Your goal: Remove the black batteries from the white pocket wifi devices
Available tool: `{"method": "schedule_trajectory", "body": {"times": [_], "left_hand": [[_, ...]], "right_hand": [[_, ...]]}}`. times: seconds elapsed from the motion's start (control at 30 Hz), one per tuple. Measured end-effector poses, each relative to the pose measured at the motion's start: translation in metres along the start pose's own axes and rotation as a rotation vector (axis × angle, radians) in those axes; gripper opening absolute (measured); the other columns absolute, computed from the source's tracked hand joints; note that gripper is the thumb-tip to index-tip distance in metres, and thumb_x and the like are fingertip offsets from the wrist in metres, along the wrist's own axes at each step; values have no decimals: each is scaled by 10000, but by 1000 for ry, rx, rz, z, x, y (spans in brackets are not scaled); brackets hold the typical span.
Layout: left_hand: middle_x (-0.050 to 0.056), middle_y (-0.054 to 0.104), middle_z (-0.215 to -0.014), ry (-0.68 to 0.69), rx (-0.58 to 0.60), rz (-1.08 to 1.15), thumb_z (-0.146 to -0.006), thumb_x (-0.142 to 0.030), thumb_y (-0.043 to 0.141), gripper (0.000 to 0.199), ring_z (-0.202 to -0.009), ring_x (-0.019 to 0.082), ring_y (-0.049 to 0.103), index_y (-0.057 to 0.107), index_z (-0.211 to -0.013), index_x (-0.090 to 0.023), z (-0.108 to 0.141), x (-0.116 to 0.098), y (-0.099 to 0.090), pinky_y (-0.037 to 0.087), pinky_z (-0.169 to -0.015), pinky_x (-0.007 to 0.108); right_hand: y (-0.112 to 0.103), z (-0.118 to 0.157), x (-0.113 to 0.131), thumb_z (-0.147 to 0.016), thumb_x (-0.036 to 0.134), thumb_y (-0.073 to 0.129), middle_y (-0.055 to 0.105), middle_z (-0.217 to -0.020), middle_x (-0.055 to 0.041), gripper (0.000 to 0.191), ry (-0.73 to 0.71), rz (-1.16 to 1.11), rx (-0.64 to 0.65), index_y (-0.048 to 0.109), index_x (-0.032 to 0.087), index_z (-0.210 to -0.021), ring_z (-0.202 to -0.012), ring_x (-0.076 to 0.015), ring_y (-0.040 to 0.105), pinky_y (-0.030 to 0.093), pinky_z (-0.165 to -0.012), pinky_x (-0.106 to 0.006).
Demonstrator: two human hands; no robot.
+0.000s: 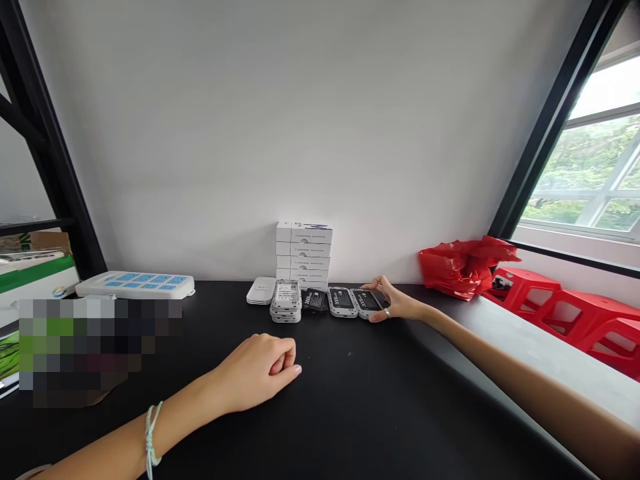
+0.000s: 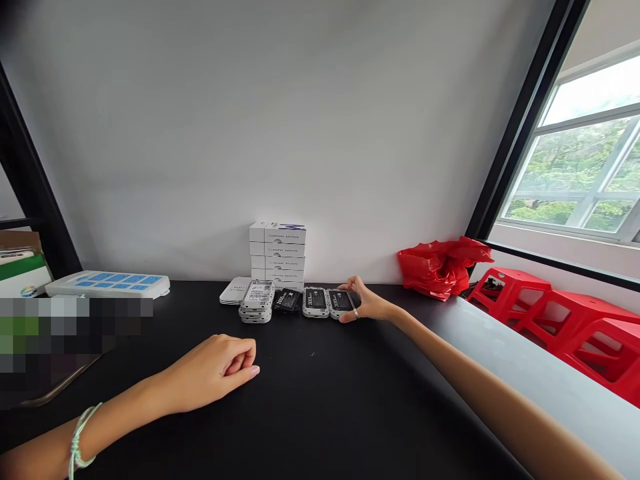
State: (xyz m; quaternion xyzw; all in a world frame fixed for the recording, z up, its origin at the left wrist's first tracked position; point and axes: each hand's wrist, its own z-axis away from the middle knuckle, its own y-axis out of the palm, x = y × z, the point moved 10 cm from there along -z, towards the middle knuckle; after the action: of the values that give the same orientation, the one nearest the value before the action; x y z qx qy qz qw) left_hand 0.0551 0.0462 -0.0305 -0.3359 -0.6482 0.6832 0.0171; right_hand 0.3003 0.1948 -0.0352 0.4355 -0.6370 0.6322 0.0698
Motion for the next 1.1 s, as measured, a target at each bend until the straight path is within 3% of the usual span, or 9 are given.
{"method": "schedule_trajectory", "body": {"times": [0.1,0.17,0.23,0.3,0.43,0.57,0.8,0.93,1.1], "left_hand": [[-59,477,-568,5,7,-5,-849,-369,472,253,-518,96,419,452,-661,-200,0,0,1,291,-515,211],[-62,476,-564,2,2,-6,-847,-366,479,255,-514,93,418,452,-657,-199,-1,0,1,291,-512,209],[-65,469,-555,4,-9,-7,-844,-363,486,256,-509,90,415,452,-652,-198,0,0,0,290,-509,206],[-68,460,-544,9,-17,-10,-841,-358,493,252,-503,87,411,451,-651,-198,0,-1,0,289,-508,204],[-68,465,-542,13,-15,-20,-840,-355,497,237,-499,88,416,461,-664,-201,-1,1,1,287,-508,207],[-67,478,-552,27,-30,-25,-842,-362,502,232,-503,88,420,473,-675,-203,-1,2,0,287,-505,208],[-67,480,-556,44,-40,-29,-840,-350,517,224,-504,85,419,481,-678,-200,1,-1,-1,282,-510,210],[-68,476,-549,55,-44,-27,-835,-344,526,219,-495,84,409,485,-676,-198,0,-1,-1,281,-509,212],[-60,487,-555,53,-46,-23,-834,-349,516,214,-490,90,418,496,-682,-198,-1,0,0,282,-506,222]], "right_hand": [[-4,1,2,-469,531,812,497,-1275,-89,758,11,32,-38,379,266,-1032,-1221,-321,461,382,-1000,-455],[-10,1,9,-520,564,780,424,-1334,-99,801,10,58,-126,349,277,-1132,-1273,-334,390,335,-1026,-498],[-12,1,26,-648,593,690,372,-1372,-99,708,-15,77,-223,316,292,-1167,-1314,-327,315,273,-1047,-538],[-4,-1,51,-750,587,601,394,-1352,-82,563,-69,90,-257,338,298,-1155,-1298,-300,332,271,-1046,-528],[35,-13,110,-742,541,645,487,-1270,-46,528,-213,113,-121,415,297,-1150,-1210,-252,442,343,-1018,-425],[71,-33,147,-690,550,690,463,-1309,-68,640,-276,138,24,407,281,-1196,-1224,-273,420,338,-1019,-442],[95,-60,158,-621,568,739,475,-1298,-119,737,-246,154,118,377,244,-1176,-1194,-318,419,302,-1009,-498],[97,-58,157,-611,550,752,497,-1268,-136,819,-221,131,132,307,255,-1232,-1214,-310,435,274,-1027,-515],[94,-47,153,-588,517,766,507,-1262,-140,873,-185,61,132,248,263,-1242,-1230,-291,453,351,-1004,-471]]}}
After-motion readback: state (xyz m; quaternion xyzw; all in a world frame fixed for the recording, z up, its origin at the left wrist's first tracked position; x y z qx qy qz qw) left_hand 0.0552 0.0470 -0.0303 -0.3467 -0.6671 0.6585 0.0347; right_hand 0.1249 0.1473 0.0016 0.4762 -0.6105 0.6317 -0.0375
